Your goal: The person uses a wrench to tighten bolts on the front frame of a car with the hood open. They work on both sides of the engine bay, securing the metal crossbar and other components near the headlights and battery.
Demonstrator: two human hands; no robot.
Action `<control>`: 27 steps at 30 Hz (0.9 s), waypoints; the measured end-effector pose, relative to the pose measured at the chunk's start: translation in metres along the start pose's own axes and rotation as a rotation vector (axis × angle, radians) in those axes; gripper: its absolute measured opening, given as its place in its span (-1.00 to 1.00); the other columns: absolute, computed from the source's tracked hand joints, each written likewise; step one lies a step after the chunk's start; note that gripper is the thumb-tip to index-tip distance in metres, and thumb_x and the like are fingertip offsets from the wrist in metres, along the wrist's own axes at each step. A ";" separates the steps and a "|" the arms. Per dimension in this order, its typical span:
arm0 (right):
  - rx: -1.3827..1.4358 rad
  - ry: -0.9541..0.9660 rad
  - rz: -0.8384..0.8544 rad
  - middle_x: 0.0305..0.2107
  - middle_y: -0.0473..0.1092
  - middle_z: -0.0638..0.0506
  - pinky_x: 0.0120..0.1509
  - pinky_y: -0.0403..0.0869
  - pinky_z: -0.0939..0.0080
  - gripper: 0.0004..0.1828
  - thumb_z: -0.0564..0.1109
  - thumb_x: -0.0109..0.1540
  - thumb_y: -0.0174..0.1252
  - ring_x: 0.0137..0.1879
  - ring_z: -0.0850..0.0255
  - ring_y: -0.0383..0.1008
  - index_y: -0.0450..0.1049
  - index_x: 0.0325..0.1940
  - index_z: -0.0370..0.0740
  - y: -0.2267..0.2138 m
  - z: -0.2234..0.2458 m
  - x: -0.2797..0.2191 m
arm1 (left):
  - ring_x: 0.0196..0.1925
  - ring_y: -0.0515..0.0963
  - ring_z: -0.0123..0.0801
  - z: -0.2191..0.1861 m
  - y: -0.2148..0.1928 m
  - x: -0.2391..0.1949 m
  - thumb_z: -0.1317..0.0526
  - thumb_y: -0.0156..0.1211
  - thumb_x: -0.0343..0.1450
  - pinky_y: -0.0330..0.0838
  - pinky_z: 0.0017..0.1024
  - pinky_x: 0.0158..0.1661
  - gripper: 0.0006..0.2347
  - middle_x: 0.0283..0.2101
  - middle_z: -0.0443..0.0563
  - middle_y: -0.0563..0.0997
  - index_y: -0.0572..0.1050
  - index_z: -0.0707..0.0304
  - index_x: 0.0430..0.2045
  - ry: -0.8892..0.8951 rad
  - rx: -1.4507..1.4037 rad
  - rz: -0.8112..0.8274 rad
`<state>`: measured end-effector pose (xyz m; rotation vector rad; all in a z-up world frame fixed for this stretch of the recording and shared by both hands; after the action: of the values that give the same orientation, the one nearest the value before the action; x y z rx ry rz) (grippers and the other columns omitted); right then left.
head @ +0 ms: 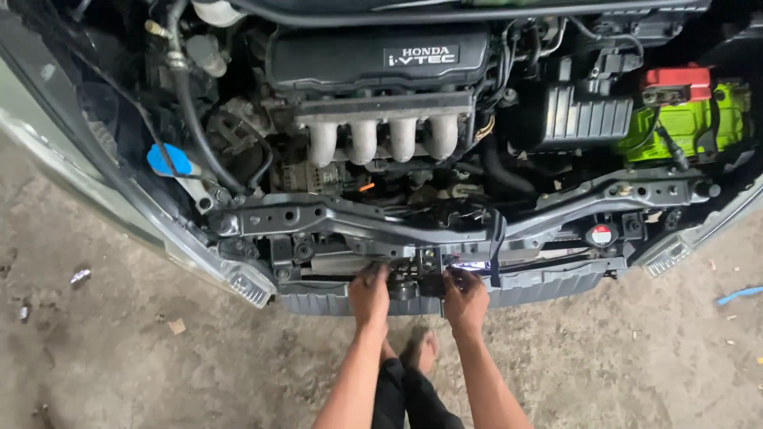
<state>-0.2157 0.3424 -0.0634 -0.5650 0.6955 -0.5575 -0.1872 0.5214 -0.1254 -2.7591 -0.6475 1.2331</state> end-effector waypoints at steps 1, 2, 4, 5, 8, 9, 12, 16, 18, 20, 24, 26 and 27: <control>-0.002 0.000 0.004 -0.15 0.58 -0.17 0.22 0.47 -0.18 -0.68 0.13 0.20 0.27 0.08 -0.22 0.56 0.68 -0.07 -0.03 0.000 -0.001 -0.003 | 0.05 0.68 -0.01 -0.008 0.001 -0.005 0.06 0.38 0.31 0.56 -0.08 -0.04 -0.67 -0.08 0.18 0.71 0.68 0.15 -0.11 -0.003 0.000 -0.004; -0.020 -0.021 0.008 -0.14 0.57 -0.17 0.22 0.47 -0.20 -0.67 0.14 0.20 0.27 0.08 -0.21 0.57 0.68 -0.08 -0.04 -0.001 0.000 -0.004 | -0.03 0.68 0.00 -0.017 0.003 -0.009 0.15 0.32 0.30 0.58 -0.14 -0.10 -0.70 -0.13 0.29 0.70 0.67 0.27 -0.14 -0.076 -0.192 -0.035; -0.037 -0.047 0.018 -0.13 0.56 -0.18 0.22 0.47 -0.22 -0.66 0.14 0.20 0.27 0.07 -0.21 0.57 0.68 -0.08 -0.05 -0.003 0.000 -0.005 | -0.11 0.69 0.01 -0.031 0.005 -0.014 0.23 0.26 0.30 0.59 -0.20 -0.17 -0.72 -0.17 0.39 0.69 0.67 0.39 -0.18 -0.145 -0.389 -0.072; -0.025 -0.034 0.026 -0.13 0.56 -0.19 0.23 0.47 -0.20 -0.66 0.14 0.20 0.27 0.08 -0.22 0.57 0.68 -0.07 -0.06 -0.004 -0.001 -0.004 | -0.13 0.70 0.11 -0.036 0.006 -0.014 0.29 0.28 0.31 0.61 -0.14 -0.14 -0.73 -0.17 0.47 0.67 0.63 0.51 -0.17 -0.201 -0.522 -0.057; -0.003 -0.005 0.035 -0.14 0.57 -0.18 0.23 0.47 -0.16 -0.63 0.15 0.20 0.28 0.09 -0.21 0.57 0.67 -0.05 -0.07 -0.005 0.001 0.000 | -0.12 0.69 0.24 -0.024 0.016 0.002 0.39 0.30 0.34 0.64 -0.06 -0.12 -0.72 -0.15 0.58 0.64 0.57 0.66 -0.12 -0.160 -0.585 -0.026; -0.003 0.014 0.040 -0.16 0.58 -0.16 0.23 0.47 -0.14 -0.62 0.17 0.19 0.28 0.09 -0.19 0.57 0.67 -0.04 -0.07 -0.006 0.001 0.000 | -0.08 0.67 0.27 -0.015 0.020 0.009 0.43 0.31 0.35 0.64 -0.04 -0.11 -0.72 -0.14 0.62 0.63 0.56 0.70 -0.09 -0.074 -0.517 -0.018; 0.014 0.041 0.069 -0.19 0.59 -0.09 0.22 0.47 -0.13 -0.67 0.22 0.19 0.28 0.09 -0.16 0.57 0.69 -0.12 0.06 -0.005 -0.010 0.005 | -0.14 0.70 0.20 -0.011 0.021 0.008 0.37 0.41 0.33 0.67 -0.06 -0.23 -0.77 -0.23 0.55 0.66 0.63 0.57 -0.20 -0.020 -0.424 -0.093; 0.092 0.014 0.084 -0.21 0.60 -0.24 0.19 0.46 -0.18 -0.59 0.22 0.23 0.23 0.10 -0.30 0.55 0.68 -0.05 -0.08 -0.003 -0.003 0.011 | -0.10 0.70 0.11 -0.017 0.019 0.004 0.28 0.43 0.31 0.63 -0.10 -0.27 -0.77 -0.22 0.47 0.69 0.68 0.45 -0.22 -0.018 -0.306 -0.140; -0.068 0.048 0.133 -0.32 0.64 -0.06 -0.03 0.41 0.08 -0.58 0.25 0.25 0.15 -0.18 0.10 0.55 0.66 -0.22 -0.10 -0.002 -0.004 0.020 | -0.32 0.67 -0.26 -0.033 0.013 -0.009 0.38 0.35 0.31 0.54 -0.35 -0.27 -0.83 -0.34 0.21 0.74 0.69 0.50 -0.29 -0.118 -0.458 -0.129; 0.071 0.123 0.167 -0.25 0.63 -0.09 0.02 0.42 0.10 -0.55 0.19 0.27 0.14 -0.12 0.11 0.53 0.64 -0.08 -0.21 -0.020 0.040 -0.002 | -0.25 0.69 -0.21 -0.042 0.013 -0.007 0.34 0.35 0.31 0.56 -0.30 -0.23 -0.80 -0.25 0.21 0.74 0.68 0.47 -0.24 -0.151 -0.473 -0.139; 0.054 0.092 0.159 -0.24 0.60 -0.11 -0.06 0.36 0.09 -0.47 0.24 0.32 0.02 -0.13 0.14 0.49 0.61 0.04 -0.20 -0.013 0.038 -0.008 | -0.08 0.70 -0.09 -0.100 -0.001 -0.056 0.27 0.29 0.33 0.56 -0.13 -0.13 -0.68 -0.05 0.23 0.72 0.63 0.47 -0.08 -0.343 -0.473 -0.205; 0.095 0.148 0.171 -0.21 0.60 -0.05 -0.01 0.36 0.14 -0.46 0.25 0.28 0.09 -0.08 0.20 0.47 0.63 0.05 -0.20 -0.021 0.049 -0.013 | -0.11 0.71 -0.11 -0.090 -0.003 -0.051 0.24 0.32 0.35 0.54 -0.15 -0.15 -0.75 -0.13 0.19 0.74 0.68 0.41 -0.18 -0.250 -0.305 -0.245; 0.133 0.212 0.181 -0.19 0.61 0.02 0.04 0.37 0.19 -0.44 0.26 0.24 0.17 -0.03 0.26 0.45 0.65 0.07 -0.20 -0.024 0.054 -0.013 | -0.14 0.72 -0.14 -0.086 -0.003 -0.047 0.20 0.36 0.37 0.52 -0.16 -0.17 -0.81 -0.21 0.16 0.77 0.72 0.35 -0.28 -0.160 -0.132 -0.285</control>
<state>-0.1922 0.3497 -0.0080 -0.3170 0.8934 -0.4941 -0.1542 0.5158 -0.0328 -2.5619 -1.1289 1.3972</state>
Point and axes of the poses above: each hand's wrist, its own x-axis towards the middle knuckle, its own y-axis out of the palm, z = x × y, the point moved 1 cm from there along x, towards the middle knuckle
